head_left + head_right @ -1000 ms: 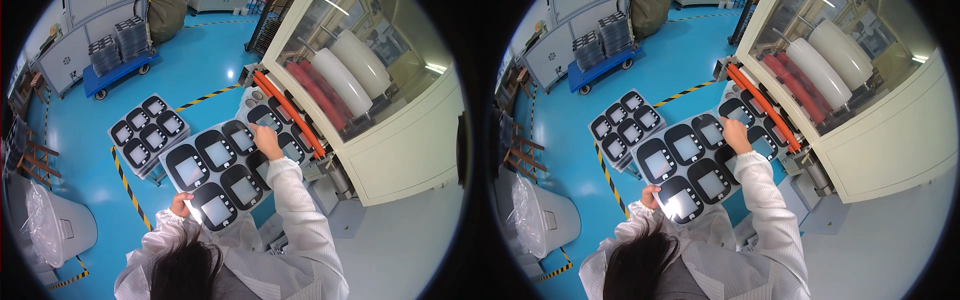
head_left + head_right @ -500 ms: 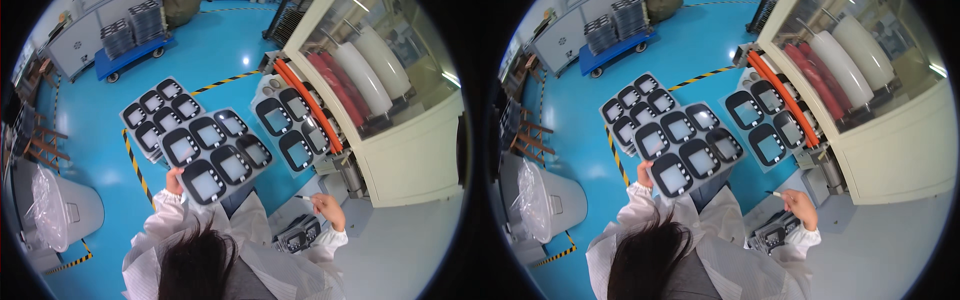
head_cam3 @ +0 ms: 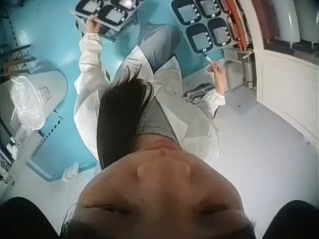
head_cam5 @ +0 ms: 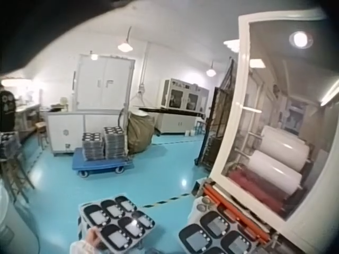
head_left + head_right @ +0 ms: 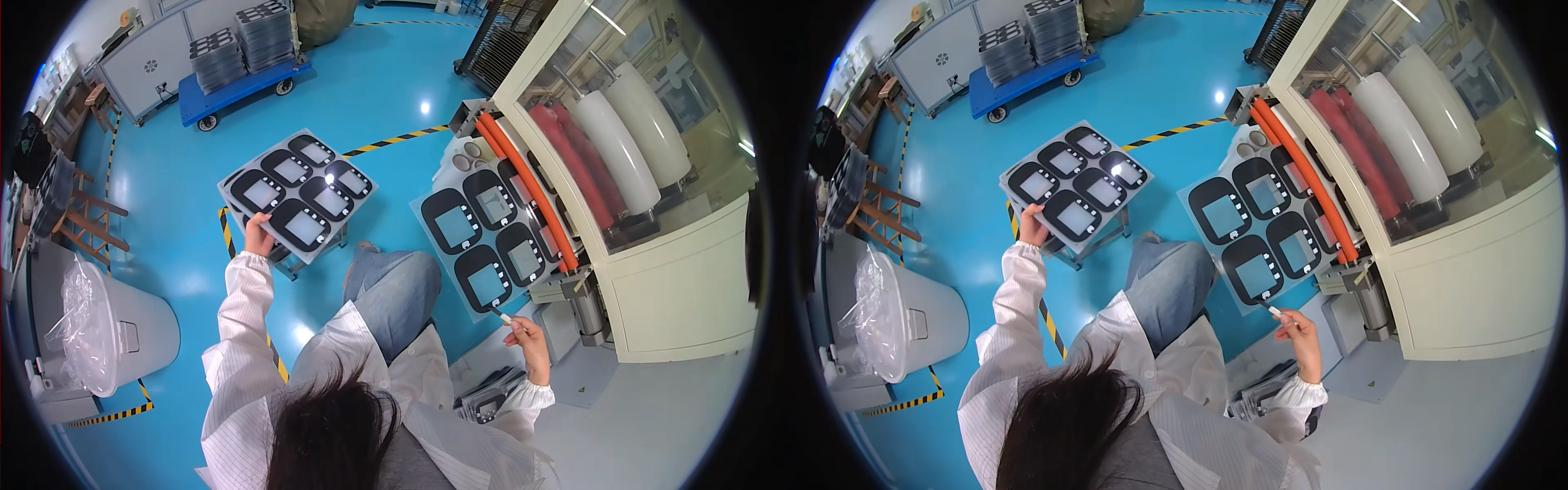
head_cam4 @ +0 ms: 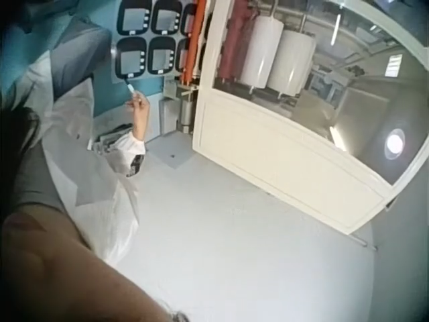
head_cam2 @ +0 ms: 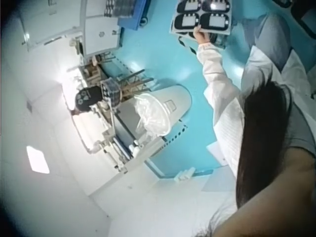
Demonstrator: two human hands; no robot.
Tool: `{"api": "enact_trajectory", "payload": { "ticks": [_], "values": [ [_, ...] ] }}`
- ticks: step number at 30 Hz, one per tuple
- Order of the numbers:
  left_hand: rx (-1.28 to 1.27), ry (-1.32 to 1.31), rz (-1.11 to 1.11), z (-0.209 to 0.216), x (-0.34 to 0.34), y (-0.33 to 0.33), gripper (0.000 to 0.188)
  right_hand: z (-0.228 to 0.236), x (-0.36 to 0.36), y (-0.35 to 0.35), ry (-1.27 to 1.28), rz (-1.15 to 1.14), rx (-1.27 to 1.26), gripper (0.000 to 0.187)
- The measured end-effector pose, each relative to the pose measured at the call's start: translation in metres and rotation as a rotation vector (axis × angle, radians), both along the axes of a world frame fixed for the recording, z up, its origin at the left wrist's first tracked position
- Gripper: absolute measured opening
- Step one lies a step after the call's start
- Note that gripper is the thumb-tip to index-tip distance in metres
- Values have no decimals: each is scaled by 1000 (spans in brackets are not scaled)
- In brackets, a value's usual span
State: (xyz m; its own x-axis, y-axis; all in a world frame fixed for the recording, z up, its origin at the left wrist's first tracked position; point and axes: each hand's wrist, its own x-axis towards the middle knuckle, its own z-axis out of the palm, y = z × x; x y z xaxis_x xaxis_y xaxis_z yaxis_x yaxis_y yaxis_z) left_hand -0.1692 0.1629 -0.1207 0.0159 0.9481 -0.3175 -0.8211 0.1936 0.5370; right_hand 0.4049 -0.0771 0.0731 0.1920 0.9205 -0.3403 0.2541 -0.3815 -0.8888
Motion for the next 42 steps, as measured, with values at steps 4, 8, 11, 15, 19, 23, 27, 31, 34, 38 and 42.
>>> {"api": "enact_trajectory", "payload": {
  "ticks": [4, 8, 11, 15, 19, 23, 27, 31, 34, 38, 42],
  "values": [
    [-20, 19, 223, -21, -14, 1, 32, -14, -21, 18, 163, -50, 6, 24],
    [-30, 124, 323, 1, -13, 9, 40, -24, -28, 22, 259, -53, 75, 26],
    [-19, 168, 319, 1, -41, 21, 41, -21, -34, 22, 292, -24, 88, 26],
    [-72, 221, 245, -19, -77, 32, 39, -10, -50, 22, 307, -12, 121, 26],
    [-81, 289, 257, -25, -78, 39, 34, -4, -58, 15, 305, -2, 113, 25],
    [-154, 495, 350, -11, -60, 48, 31, 7, -63, 4, 321, -15, 132, 24],
    [-171, 736, 661, -15, -88, 45, 42, 18, -70, 8, 339, 45, 116, 23],
    [69, 711, 609, 14, -36, 20, 48, 21, -70, 3, 426, 41, 149, 23],
    [259, 508, -156, 95, 102, -37, 64, 29, -67, -6, 488, 18, 176, 22],
    [514, 5, -706, 129, 200, -99, 114, 56, -63, 15, 390, 142, 106, 21],
    [406, -181, -564, 120, 224, -132, 93, 22, -63, 43, -100, 41, 237, 25]
  ]
}}
